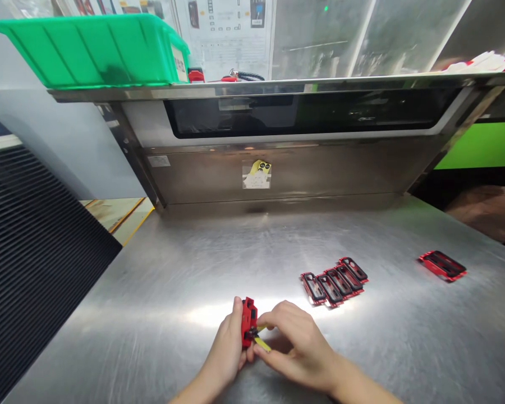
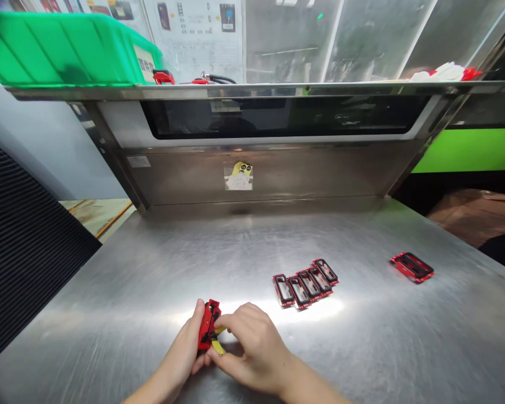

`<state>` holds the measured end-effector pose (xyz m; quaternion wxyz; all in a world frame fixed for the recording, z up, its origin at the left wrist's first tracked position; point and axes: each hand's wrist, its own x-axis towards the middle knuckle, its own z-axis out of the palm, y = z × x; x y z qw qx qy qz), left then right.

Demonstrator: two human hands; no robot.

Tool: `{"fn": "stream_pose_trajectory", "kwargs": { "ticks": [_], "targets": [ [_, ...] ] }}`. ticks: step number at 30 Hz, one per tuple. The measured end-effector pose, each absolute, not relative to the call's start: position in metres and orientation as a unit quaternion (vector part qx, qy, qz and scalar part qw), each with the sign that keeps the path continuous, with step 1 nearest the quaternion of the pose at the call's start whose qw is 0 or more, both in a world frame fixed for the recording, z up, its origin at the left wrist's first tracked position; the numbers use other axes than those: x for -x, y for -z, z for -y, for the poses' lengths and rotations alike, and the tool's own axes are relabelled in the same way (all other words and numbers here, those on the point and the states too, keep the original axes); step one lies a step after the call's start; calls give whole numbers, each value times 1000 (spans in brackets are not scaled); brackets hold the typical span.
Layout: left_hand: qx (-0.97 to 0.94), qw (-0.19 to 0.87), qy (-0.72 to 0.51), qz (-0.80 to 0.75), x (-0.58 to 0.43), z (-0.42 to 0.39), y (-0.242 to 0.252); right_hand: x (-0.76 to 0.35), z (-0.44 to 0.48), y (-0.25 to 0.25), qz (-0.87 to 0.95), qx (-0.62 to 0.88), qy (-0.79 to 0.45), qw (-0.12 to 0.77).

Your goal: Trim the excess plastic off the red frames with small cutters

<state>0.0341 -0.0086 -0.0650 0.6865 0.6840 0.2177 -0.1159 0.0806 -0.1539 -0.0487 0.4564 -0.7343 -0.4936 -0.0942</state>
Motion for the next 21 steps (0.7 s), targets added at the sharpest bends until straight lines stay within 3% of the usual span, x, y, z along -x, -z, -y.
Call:
{"fn": "stream_pose_trajectory", "kwargs": {
  "ticks": [21],
  "targets": [
    [-708, 661, 116, -217, -33, 10, 58, -81, 151, 52, 535, 719, 79, 437]
  ]
}}
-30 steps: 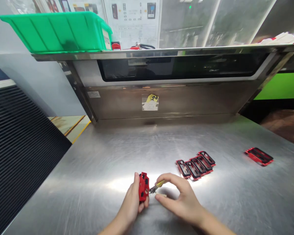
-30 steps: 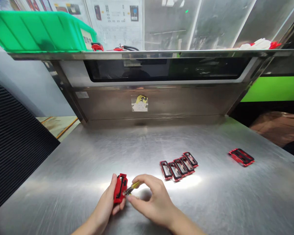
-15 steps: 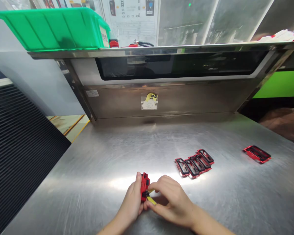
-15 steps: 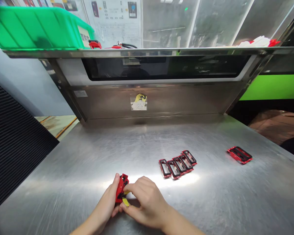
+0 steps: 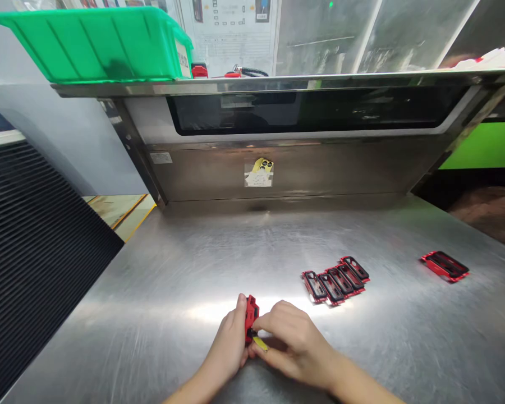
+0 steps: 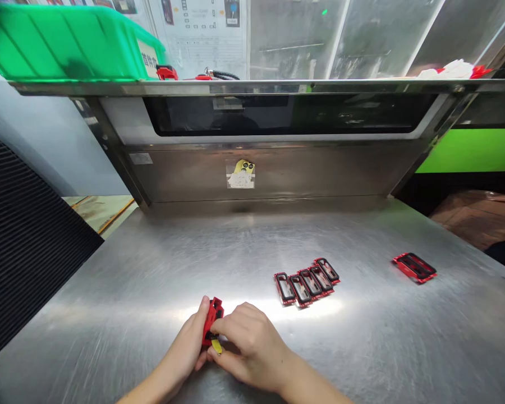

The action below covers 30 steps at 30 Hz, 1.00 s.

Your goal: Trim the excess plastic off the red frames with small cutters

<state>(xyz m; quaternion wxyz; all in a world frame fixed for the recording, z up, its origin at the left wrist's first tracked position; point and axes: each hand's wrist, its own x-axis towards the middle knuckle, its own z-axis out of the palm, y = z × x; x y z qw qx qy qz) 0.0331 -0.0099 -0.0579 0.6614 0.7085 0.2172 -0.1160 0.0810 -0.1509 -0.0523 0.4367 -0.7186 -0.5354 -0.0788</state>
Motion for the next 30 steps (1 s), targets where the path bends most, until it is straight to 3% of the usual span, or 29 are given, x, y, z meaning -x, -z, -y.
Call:
{"fn": "stream_pose_trajectory", "kwargs": {
  "ticks": [16, 30],
  "targets": [
    [-726, 644, 122, -208, -34, 7, 67, -80, 150, 53, 512, 716, 14, 475],
    [-718, 652, 122, -211, -37, 10, 59, -79, 150, 51, 494, 711, 57, 497]
  ]
}}
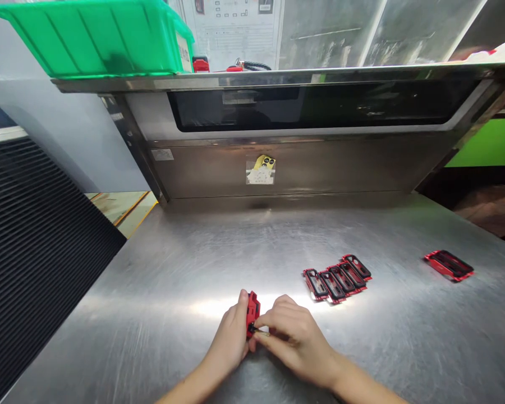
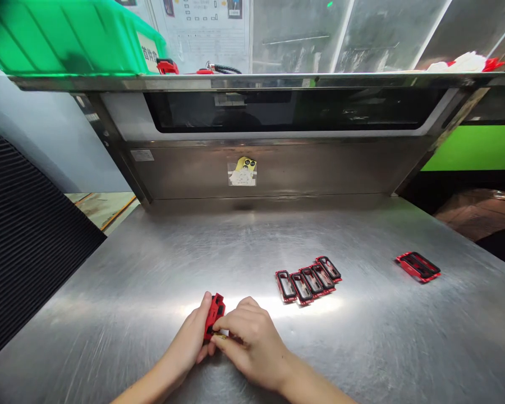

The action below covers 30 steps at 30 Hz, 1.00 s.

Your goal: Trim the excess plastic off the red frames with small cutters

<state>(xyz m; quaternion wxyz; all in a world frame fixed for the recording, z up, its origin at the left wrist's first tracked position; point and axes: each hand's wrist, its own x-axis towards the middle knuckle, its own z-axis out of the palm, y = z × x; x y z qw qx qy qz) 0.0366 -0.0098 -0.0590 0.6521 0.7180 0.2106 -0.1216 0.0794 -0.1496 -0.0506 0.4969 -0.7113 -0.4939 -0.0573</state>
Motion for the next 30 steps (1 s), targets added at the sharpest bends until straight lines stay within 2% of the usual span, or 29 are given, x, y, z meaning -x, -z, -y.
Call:
{"fn": "stream_pose_trajectory", "kwargs": {
  "ticks": [4, 9, 13, 16, 20, 23, 30],
  "targets": [
    [-721, 647, 138, -205, -36, 8, 57, -79, 152, 48, 424, 714, 43, 555],
    [-702, 663, 130, -225, -38, 8, 56, -86, 156, 51, 246, 729, 57, 636],
    [-683, 682, 135, -225, -37, 8, 56, -94, 155, 57, 157, 766, -23, 623],
    [-644, 723, 140, -209, -35, 8, 53, -96, 154, 64, 191, 809, -81, 550],
    [-561, 785, 194, -176, -32, 7, 47, -95, 153, 70, 287, 838, -8, 465],
    [-503, 823, 236, -120, -31, 6, 45, -93, 152, 66, 319, 810, 36, 490],
    [-482, 817, 306, -78, -28, 11, 53, -87, 148, 54, 361, 726, -57, 582]
  ]
}}
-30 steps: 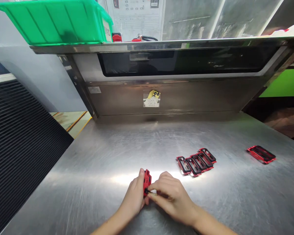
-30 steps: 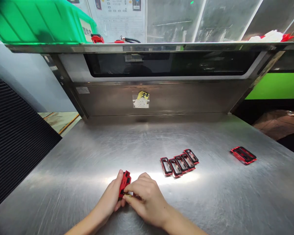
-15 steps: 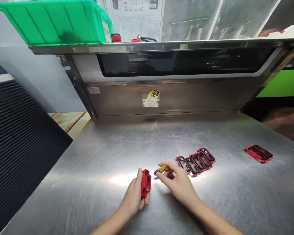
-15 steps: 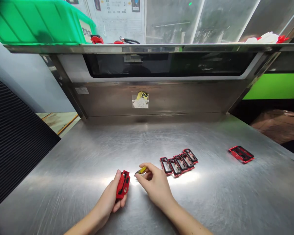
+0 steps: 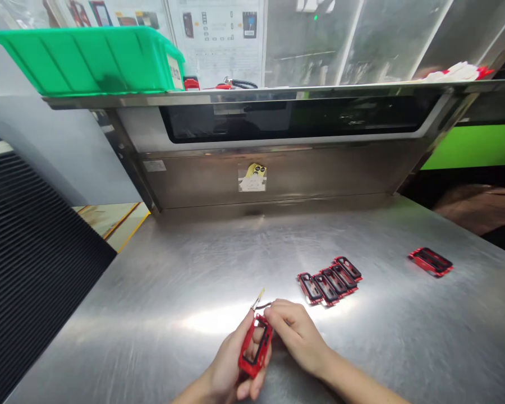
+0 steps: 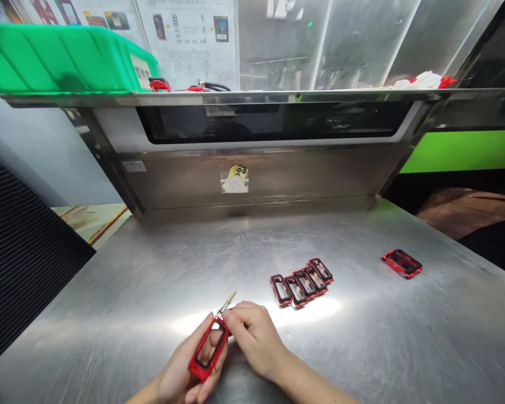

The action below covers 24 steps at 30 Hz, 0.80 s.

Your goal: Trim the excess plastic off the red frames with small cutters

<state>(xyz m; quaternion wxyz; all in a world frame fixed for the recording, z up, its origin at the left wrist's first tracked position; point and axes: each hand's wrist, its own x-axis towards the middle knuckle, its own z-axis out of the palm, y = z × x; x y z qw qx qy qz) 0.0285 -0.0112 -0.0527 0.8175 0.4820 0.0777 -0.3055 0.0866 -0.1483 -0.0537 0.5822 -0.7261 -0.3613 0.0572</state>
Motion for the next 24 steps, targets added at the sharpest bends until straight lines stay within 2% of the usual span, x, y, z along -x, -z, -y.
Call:
{"fn": "stream_pose_trajectory", "kwargs": {
  "ticks": [4, 12, 20, 24],
  "targets": [
    [-484, 809, 326, -66, -27, 14, 58, -88, 148, 55, 324, 684, -140, 638],
    [-437, 848, 291, -75, -30, 12, 57, -87, 150, 47, 350, 695, -166, 606],
    [-499, 817, 267, -114, -32, 11, 58, -82, 146, 49, 394, 749, -60, 529],
    [-650, 729, 172, -130, -38, 4, 54, -96, 155, 56, 369, 825, 96, 418]
  ]
}}
